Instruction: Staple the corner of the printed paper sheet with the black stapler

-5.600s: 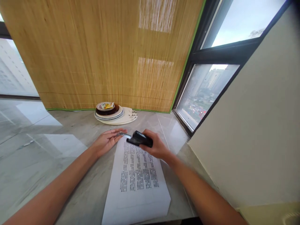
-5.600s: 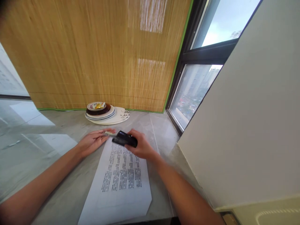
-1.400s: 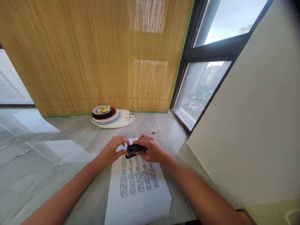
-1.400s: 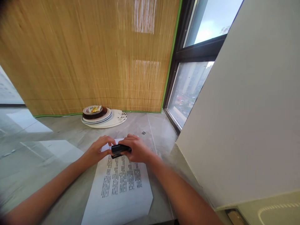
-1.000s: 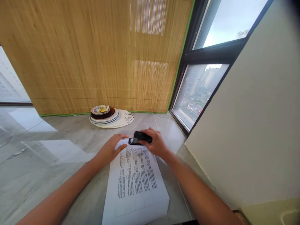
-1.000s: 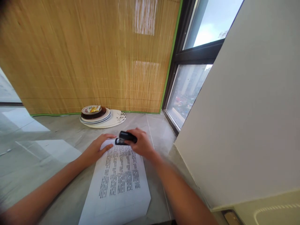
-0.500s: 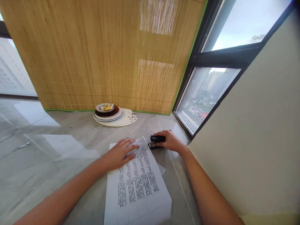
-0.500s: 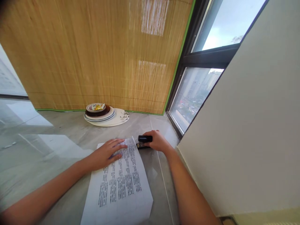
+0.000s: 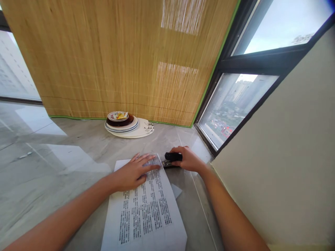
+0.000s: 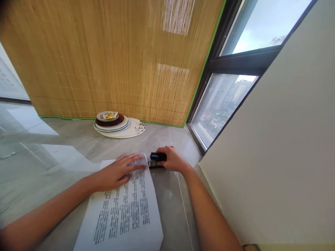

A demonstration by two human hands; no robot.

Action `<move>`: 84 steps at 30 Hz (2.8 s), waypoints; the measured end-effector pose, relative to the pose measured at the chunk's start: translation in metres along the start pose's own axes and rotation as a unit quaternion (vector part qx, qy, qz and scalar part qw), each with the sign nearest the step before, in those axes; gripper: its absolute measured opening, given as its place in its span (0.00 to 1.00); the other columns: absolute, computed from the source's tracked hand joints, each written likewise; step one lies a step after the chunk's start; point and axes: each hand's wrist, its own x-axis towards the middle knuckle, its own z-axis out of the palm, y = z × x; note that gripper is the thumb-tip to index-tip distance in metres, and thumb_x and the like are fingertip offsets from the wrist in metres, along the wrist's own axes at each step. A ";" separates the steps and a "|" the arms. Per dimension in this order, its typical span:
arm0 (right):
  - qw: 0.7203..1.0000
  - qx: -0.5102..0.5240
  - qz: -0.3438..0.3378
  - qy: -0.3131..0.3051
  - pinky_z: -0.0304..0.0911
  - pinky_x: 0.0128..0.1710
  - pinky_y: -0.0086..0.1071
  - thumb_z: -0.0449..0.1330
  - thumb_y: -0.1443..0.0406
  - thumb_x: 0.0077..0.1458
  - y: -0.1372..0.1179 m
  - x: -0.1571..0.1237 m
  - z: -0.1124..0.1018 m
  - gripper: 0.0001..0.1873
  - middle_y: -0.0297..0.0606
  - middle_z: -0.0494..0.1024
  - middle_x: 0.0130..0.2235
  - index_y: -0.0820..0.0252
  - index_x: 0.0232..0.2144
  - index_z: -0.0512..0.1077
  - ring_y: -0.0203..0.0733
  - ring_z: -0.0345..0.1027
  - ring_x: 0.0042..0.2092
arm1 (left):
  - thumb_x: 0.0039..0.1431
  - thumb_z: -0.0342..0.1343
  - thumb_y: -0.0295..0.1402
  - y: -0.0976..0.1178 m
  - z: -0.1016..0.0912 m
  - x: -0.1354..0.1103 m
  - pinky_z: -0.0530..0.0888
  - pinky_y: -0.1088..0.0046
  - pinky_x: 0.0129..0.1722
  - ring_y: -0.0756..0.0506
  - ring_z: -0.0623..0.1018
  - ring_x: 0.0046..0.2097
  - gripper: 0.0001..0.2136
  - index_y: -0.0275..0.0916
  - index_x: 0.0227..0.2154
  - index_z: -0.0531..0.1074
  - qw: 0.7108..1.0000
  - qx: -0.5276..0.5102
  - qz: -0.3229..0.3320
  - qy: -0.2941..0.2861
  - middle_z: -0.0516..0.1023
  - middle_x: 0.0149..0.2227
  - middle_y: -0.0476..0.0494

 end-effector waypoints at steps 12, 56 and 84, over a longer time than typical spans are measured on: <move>0.999 0.009 -0.018 -0.039 0.62 0.44 0.33 0.72 0.68 0.47 -0.008 -0.002 0.002 0.19 0.33 0.82 0.39 0.52 0.44 0.80 0.43 0.74 0.41 | 0.68 0.47 0.22 0.004 0.008 0.004 0.55 0.35 0.68 0.33 0.61 0.71 0.30 0.58 0.67 0.61 0.999 0.006 0.048 0.001 0.60 0.72 0.45; 0.992 0.070 -0.096 -0.050 0.61 0.45 0.36 0.67 0.63 0.60 -0.044 -0.003 0.016 0.14 0.36 0.80 0.36 0.51 0.49 0.80 0.43 0.70 0.42 | 0.65 0.57 0.52 0.014 0.007 -0.005 0.40 0.27 0.67 0.26 0.45 0.75 0.28 0.65 0.67 0.61 0.995 -0.074 0.065 -0.022 0.48 0.76 0.48; 0.996 0.018 -0.067 -0.062 0.61 0.44 0.37 0.65 0.66 0.60 -0.057 -0.004 0.023 0.07 0.36 0.79 0.36 0.52 0.40 0.80 0.44 0.68 0.43 | 0.65 0.56 0.54 0.013 0.007 -0.004 0.40 0.27 0.67 0.24 0.49 0.74 0.28 0.62 0.66 0.64 0.995 -0.064 0.072 -0.029 0.54 0.74 0.45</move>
